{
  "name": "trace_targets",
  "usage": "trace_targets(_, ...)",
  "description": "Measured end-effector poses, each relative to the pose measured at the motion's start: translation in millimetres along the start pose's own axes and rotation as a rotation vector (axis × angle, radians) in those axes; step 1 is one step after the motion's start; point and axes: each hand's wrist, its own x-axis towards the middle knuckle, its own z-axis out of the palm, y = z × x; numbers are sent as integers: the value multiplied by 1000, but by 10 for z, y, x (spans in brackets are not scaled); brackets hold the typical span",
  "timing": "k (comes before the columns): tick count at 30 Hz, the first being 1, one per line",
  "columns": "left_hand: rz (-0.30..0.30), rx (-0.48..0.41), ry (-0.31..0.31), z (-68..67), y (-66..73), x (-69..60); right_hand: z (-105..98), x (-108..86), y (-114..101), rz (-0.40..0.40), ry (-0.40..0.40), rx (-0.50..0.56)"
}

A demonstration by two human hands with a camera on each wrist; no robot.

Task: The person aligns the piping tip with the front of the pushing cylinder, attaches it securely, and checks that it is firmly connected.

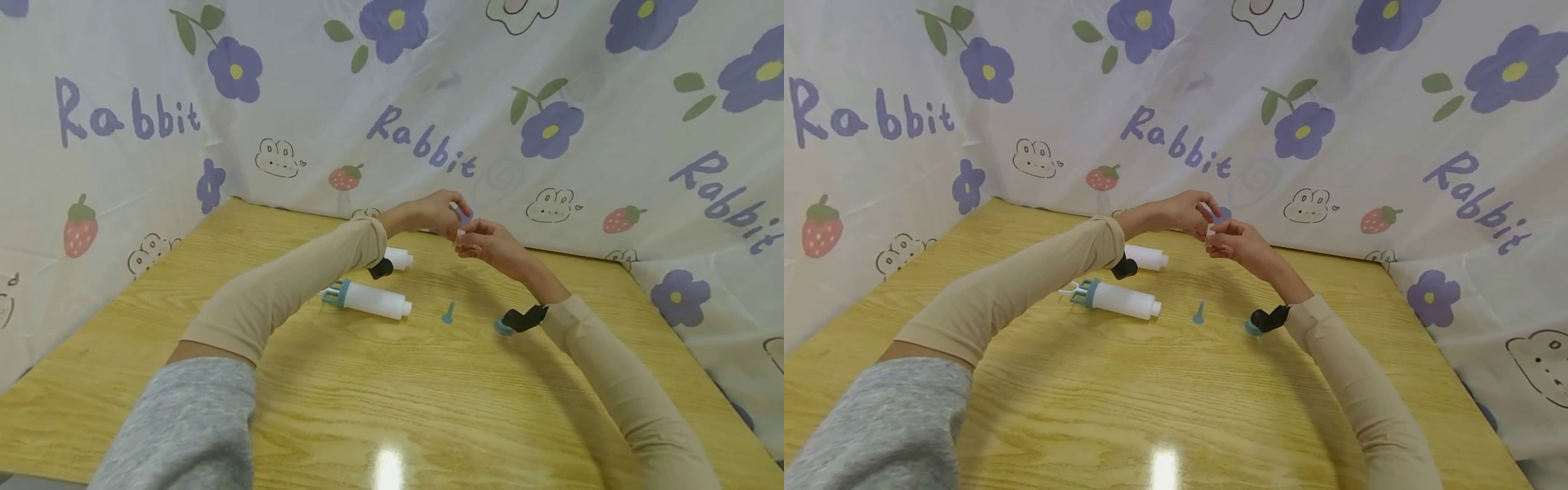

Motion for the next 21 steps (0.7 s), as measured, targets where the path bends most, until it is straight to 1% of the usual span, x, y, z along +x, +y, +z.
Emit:
trace_targets(2,-1,-26,9,10,-10,-2,8,-1,15,-4,-6,4)
trace_targets(4,-16,-32,23,2,-9,-18,12,0,23,-9,-16,20)
trace_targets(8,-26,8,56,-75,-4,-53,13,-5,16,-10,-23,39)
trace_targets(11,-10,64,45,-179,-31,-72,12,-14,2,-3,-16,47)
trace_targets(13,-6,97,19,-256,-73,-88,11,-24,-5,0,-10,46)
trace_targets(16,-10,157,-11,-373,-176,-118,7,-37,-13,-1,-7,35)
trace_targets(18,-18,201,-20,-449,-257,-148,3,-42,-13,-5,-10,33)
trace_targets(21,-31,232,-26,-556,-368,-214,-10,-43,-8,-10,-22,34)
